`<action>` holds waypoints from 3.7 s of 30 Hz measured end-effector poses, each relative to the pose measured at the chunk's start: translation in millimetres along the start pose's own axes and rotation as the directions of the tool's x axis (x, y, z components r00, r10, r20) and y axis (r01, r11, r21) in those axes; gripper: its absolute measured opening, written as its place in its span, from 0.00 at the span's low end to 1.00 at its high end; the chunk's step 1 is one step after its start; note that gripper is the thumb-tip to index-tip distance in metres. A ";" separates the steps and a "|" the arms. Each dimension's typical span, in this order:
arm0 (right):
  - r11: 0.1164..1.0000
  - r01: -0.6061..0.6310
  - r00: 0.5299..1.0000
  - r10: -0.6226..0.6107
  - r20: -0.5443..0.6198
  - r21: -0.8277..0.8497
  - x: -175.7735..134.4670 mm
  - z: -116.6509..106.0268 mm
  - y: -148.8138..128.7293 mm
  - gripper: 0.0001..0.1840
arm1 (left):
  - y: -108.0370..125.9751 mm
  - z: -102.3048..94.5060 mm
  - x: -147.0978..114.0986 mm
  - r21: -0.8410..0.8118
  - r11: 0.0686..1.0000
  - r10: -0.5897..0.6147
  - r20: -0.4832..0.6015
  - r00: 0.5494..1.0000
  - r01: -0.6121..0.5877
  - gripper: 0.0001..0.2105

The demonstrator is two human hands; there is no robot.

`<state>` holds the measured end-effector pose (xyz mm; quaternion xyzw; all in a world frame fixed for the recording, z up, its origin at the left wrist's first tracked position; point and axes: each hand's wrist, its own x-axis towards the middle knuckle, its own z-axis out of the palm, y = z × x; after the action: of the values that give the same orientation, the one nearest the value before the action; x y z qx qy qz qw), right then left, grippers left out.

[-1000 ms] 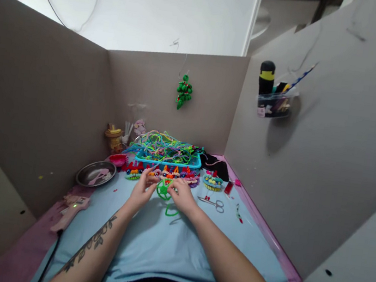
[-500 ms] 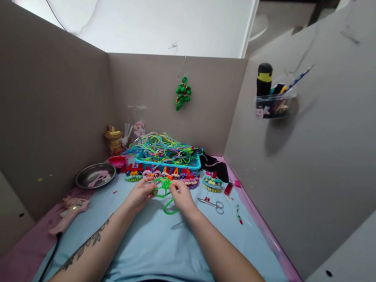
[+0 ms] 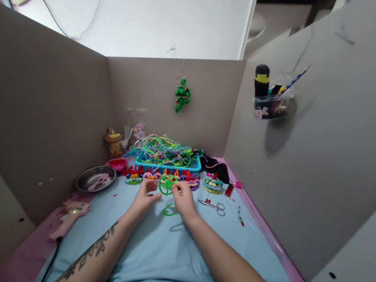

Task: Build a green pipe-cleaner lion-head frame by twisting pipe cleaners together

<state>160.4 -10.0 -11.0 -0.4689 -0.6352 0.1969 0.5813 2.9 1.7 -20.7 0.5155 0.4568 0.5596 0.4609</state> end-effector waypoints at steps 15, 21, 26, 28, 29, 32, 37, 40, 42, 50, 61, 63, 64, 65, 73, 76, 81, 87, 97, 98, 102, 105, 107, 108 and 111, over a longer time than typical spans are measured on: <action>0.933 -0.147 0.988 0.152 0.010 0.330 -5.0 5.8 -9.8 0.15 | 20.3 12.7 -18.0 -0.162 0.983 0.129 0.236 0.963 -0.092 0.41; 0.885 -0.253 0.967 0.234 0.096 0.391 -4.1 8.8 -4.3 0.16 | 17.8 10.3 -16.0 -0.108 0.985 0.158 0.224 0.962 -0.137 0.43; 0.982 -0.012 0.997 -0.002 0.075 0.187 -1.4 -5.6 -8.9 0.13 | 13.9 5.3 -10.8 -0.147 0.984 0.144 0.295 0.945 -0.103 0.47; 0.987 0.148 0.981 -0.155 0.113 0.064 -1.4 -12.9 -12.3 0.10 | 15.3 2.5 -8.4 -0.226 0.973 0.122 0.293 0.948 -0.056 0.43; 0.980 0.197 0.971 -0.198 0.135 0.020 -1.8 -15.5 -13.5 0.08 | 16.7 1.1 -7.3 -0.271 0.962 0.112 0.287 0.951 -0.032 0.39; 0.970 0.239 0.956 -0.227 0.184 -0.050 -3.9 -18.2 -14.5 0.06 | 22.2 -2.7 -4.6 -0.382 0.923 0.052 0.252 0.966 0.050 0.30; 0.966 0.247 0.944 -0.221 0.243 -0.080 -6.1 -16.8 -15.9 0.06 | 25.1 -6.5 -1.9 -0.453 0.877 -0.088 0.180 0.980 0.162 0.21; 0.968 0.241 0.936 -0.215 0.278 -0.064 -6.3 -17.1 -18.5 0.07 | 21.6 -8.3 0.0 -0.466 0.873 -0.083 0.146 0.986 0.143 0.23; 0.971 0.233 0.935 -0.210 0.287 -0.048 -6.2 -17.0 -19.1 0.08 | 18.4 -8.7 1.7 -0.440 0.889 -0.074 0.134 0.988 0.127 0.23; 0.981 0.170 0.971 -0.152 0.184 -0.091 -2.7 -13.7 -7.8 0.08 | 13.0 -6.0 -1.6 0.084 0.962 0.265 -0.064 0.962 -0.259 0.15; 0.982 0.144 0.971 -0.117 0.208 -0.123 -4.4 -3.2 0.6 0.08 | 14.3 6.1 -13.0 0.077 0.968 0.212 0.249 0.945 -0.238 0.19; 0.983 0.131 0.975 -0.104 0.198 -0.131 -4.3 -2.4 2.4 0.09 | 14.7 6.3 -11.9 0.034 0.976 0.198 0.260 0.945 -0.214 0.16; 0.984 0.119 0.977 -0.093 0.190 -0.133 -4.0 -2.5 3.3 0.08 | 14.9 6.2 -11.2 0.015 0.982 0.179 0.261 0.948 -0.190 0.14; 0.985 0.105 0.980 -0.079 0.183 -0.135 -3.6 -2.9 4.1 0.08 | 15.3 5.9 -10.6 -0.005 0.986 0.160 0.260 0.952 -0.164 0.14; 0.987 0.092 0.972 -0.061 0.226 -0.131 -2.3 -8.3 -0.4 0.04 | 15.6 4.5 -9.6 -0.057 0.992 0.121 0.246 0.962 -0.110 0.15; 0.982 0.113 0.976 -0.082 0.201 -0.149 -2.7 -8.8 -2.2 0.04 | 12.2 3.9 -8.7 -0.018 0.990 0.143 0.264 0.954 -0.143 0.15; 0.984 0.095 0.974 -0.060 0.219 -0.153 -3.8 -7.3 -1.1 0.04 | 5.9 3.7 -6.9 0.017 0.987 0.152 0.271 0.950 -0.162 0.15; 0.998 -0.035 0.981 0.026 0.193 0.044 0.9 -8.1 4.2 0.08 | 8.1 3.5 -6.0 -0.032 0.993 0.119 0.166 0.979 -0.115 0.14; 0.781 -0.494 0.835 0.304 0.459 0.381 3.9 -14.5 1.0 0.20 | 16.5 -12.0 4.4 -0.084 0.971 0.202 -0.214 0.956 -0.224 0.17; 0.759 -0.532 0.800 0.306 0.516 0.375 1.5 -12.2 -1.3 0.20 | 16.5 -12.3 4.4 -0.065 0.969 0.219 -0.216 0.952 -0.237 0.17; 0.686 -0.623 0.732 0.343 0.588 0.376 -5.0 -2.9 -3.6 0.20 | 15.0 -12.0 3.2 0.009 0.958 0.280 -0.224 0.934 -0.285 0.15; 0.687 -0.606 0.764 0.362 0.534 0.401 -5.0 0.5 0.2 0.18 | 14.5 -11.6 2.6 0.020 0.958 0.284 -0.213 0.935 -0.286 0.15; 0.709 -0.575 0.802 0.387 0.455 0.409 -3.2 0.6 3.0 0.17 | 14.4 -11.3 2.6 -0.016 0.968 0.244 -0.171 0.955 -0.250 0.15; 0.719 -0.559 0.820 0.403 0.407 0.414 -2.0 0.1 4.3 0.16 | 14.3 -10.9 2.7 -0.042 0.973 0.219 -0.145 0.965 -0.227 0.16; 0.730 -0.507 0.862 0.443 0.248 0.458 2.6 -2.6 9.0 0.16 | 13.0 -9.0 2.8 -0.106 0.981 0.153 -0.078 0.985 -0.161 0.17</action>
<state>166.5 -4.3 -16.1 -0.4325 -0.4534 0.5274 0.5738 -6.7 2.1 -7.9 0.5035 0.3984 0.6366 0.4272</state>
